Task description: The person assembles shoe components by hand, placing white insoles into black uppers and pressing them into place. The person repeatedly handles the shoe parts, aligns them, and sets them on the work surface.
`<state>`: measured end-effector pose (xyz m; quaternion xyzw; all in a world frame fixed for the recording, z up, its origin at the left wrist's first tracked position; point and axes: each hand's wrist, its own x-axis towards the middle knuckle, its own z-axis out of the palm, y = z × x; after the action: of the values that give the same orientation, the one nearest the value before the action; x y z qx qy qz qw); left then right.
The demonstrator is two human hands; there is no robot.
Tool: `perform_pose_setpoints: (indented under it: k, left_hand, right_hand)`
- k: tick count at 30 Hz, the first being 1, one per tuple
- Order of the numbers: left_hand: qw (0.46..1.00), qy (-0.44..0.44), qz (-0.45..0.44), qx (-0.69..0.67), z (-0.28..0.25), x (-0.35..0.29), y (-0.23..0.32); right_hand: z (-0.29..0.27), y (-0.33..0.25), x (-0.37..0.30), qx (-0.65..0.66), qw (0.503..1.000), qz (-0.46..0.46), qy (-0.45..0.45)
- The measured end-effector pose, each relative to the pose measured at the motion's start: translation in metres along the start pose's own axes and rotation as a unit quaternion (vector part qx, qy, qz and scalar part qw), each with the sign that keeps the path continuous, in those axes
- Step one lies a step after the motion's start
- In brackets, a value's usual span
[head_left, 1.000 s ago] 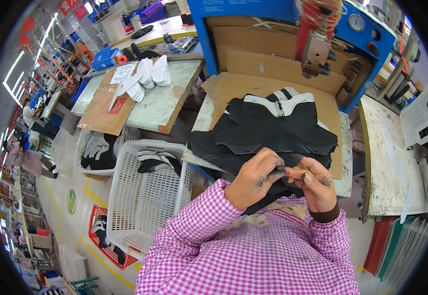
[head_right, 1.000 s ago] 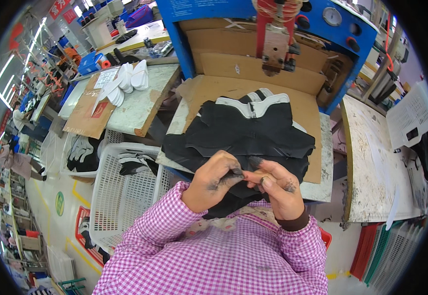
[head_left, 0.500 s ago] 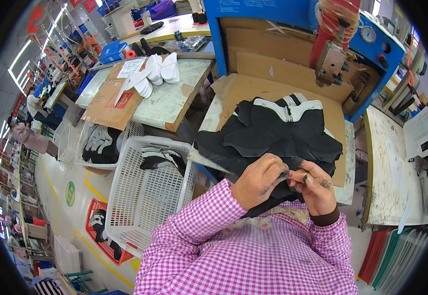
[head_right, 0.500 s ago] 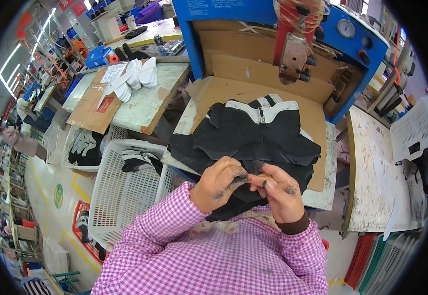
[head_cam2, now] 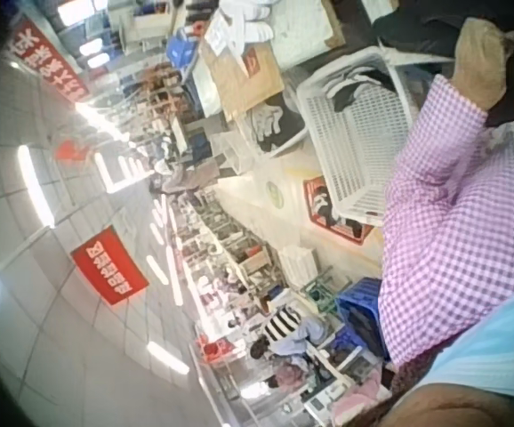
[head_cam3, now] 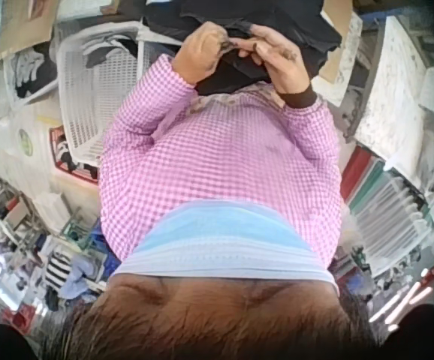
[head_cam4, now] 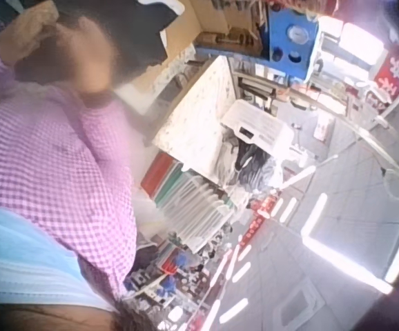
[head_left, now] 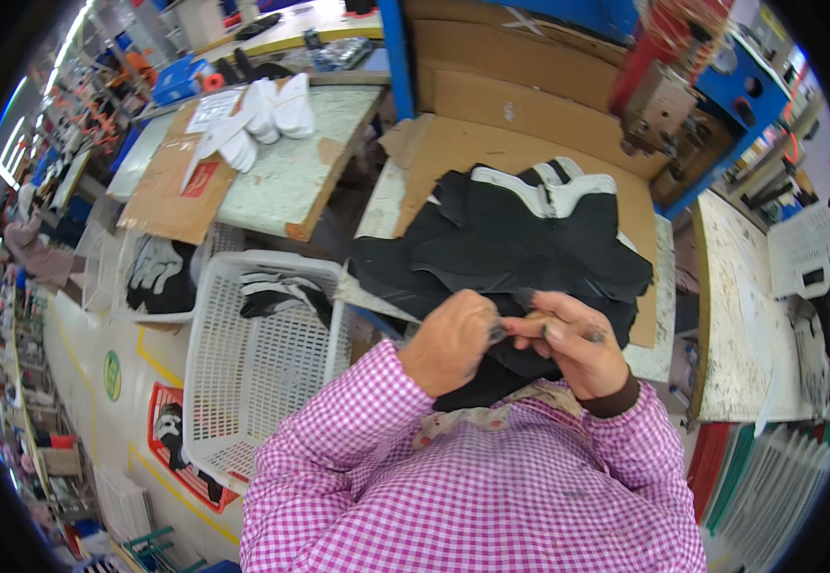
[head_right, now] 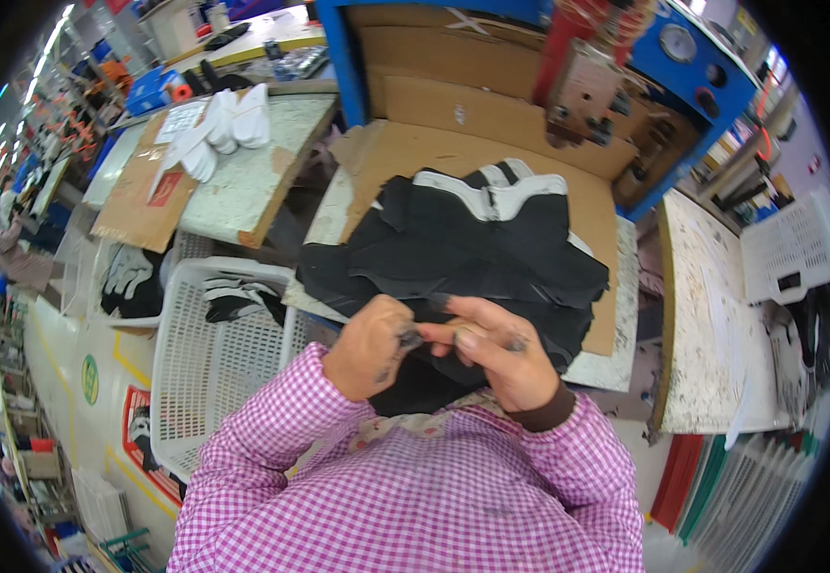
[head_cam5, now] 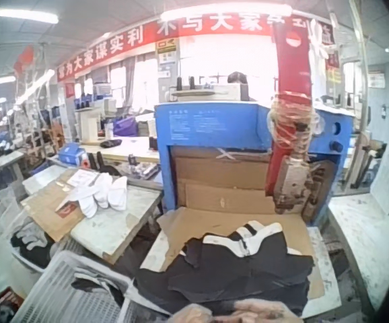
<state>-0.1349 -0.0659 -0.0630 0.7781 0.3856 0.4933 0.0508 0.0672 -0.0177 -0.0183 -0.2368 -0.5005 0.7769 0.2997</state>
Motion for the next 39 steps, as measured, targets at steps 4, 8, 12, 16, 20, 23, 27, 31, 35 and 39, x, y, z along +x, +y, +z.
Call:
perform_pose_setpoints:
  k: [4,8,12,16,20,23,27,31,35,39]
  left_hand:
    - [0.993,0.102,-0.037,0.051,0.003,0.0,-0.001]
    - [0.988,0.13,-0.052,0.069,0.003,0.008,0.003]
    - [0.995,0.058,0.005,0.081,-0.004,0.015,0.006]
    - [0.999,-0.004,-0.017,0.044,-0.008,0.019,0.013]
    - [0.999,-0.028,-0.017,0.02,-0.009,0.02,0.018]
    - [0.999,-0.033,-0.003,0.027,-0.006,0.02,0.019]
    - [0.999,-0.023,0.012,0.042,-0.003,0.018,0.023]
    - [0.998,-0.056,0.0,0.032,-0.007,0.017,0.026]
    - [0.998,-0.061,-0.001,0.003,-0.008,0.018,0.026]
    - [1.0,0.004,-0.013,-0.021,-0.001,0.02,0.028]
  right_hand:
    - [0.006,0.007,0.007,0.075,0.997,-0.002,0.007]
    - [0.004,0.008,0.005,0.034,0.999,-0.012,0.023]
    - [0.001,0.004,0.0,0.009,1.0,-0.009,0.013]
    - [-0.002,-0.001,-0.003,-0.02,1.0,0.008,0.011]
    - [-0.006,-0.007,-0.007,-0.03,0.999,0.021,0.005]
    - [-0.007,-0.007,-0.01,-0.023,1.0,0.016,-0.004]
    - [-0.004,-0.004,-0.012,-0.019,1.0,-0.004,-0.006]
    - [-0.005,-0.003,-0.016,-0.023,1.0,-0.014,0.005]
    - [-0.011,-0.002,-0.018,-0.012,1.0,0.009,0.003]
    - [-0.016,0.008,-0.018,0.084,0.996,-0.008,-0.006]
